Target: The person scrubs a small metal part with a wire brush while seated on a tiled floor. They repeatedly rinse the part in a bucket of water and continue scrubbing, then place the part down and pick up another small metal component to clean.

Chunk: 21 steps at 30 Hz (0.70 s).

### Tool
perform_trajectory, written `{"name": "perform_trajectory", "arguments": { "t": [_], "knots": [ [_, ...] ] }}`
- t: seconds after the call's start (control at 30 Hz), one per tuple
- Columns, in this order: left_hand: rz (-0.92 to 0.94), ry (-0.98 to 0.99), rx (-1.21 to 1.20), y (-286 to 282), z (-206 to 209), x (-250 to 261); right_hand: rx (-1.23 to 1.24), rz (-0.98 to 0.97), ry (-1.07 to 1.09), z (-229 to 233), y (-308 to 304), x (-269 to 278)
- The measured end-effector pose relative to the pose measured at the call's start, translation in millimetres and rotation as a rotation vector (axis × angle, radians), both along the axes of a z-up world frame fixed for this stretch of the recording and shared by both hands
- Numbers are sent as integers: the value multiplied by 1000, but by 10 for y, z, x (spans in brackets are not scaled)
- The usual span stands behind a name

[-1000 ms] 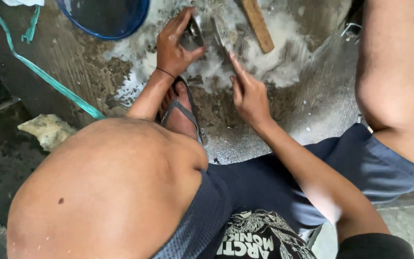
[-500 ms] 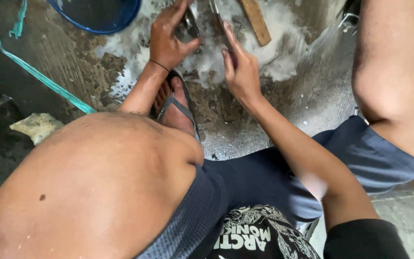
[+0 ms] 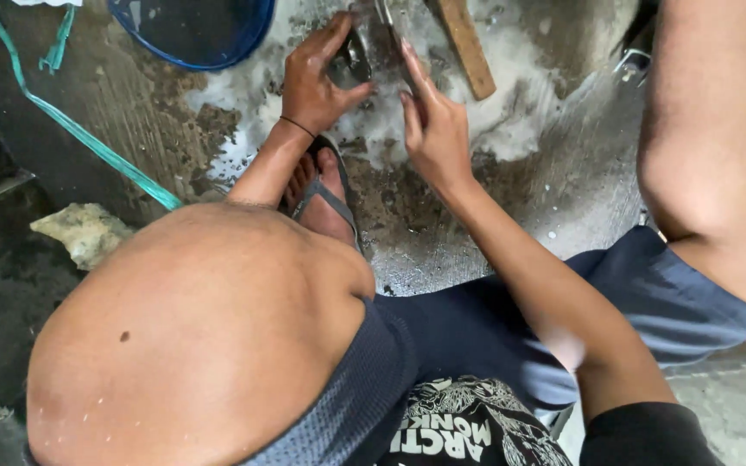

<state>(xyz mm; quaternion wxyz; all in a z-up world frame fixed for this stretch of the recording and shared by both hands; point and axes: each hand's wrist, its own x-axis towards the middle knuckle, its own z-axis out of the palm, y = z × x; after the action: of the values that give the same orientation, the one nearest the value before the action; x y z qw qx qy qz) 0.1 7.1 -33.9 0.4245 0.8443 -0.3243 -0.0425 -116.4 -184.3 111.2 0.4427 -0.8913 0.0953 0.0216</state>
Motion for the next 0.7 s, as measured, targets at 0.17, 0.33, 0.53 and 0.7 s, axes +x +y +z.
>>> {"name": "perform_trajectory", "arguments": {
  "t": [0.17,0.33,0.53,0.7],
  "knots": [
    [-9,-34,-93,-43,114,-9,53,-19,104,123,-39,-379],
    [-8,6,-62,-58,140,26,40,16,-25,-69,-16,141],
    [-34,-23,-38,-14,-53,34,96,-21,96,33,-18,-254],
    [-47,-30,-115,-38,157,160,6,-20,-95,-117,-14,203]
  ]
}}
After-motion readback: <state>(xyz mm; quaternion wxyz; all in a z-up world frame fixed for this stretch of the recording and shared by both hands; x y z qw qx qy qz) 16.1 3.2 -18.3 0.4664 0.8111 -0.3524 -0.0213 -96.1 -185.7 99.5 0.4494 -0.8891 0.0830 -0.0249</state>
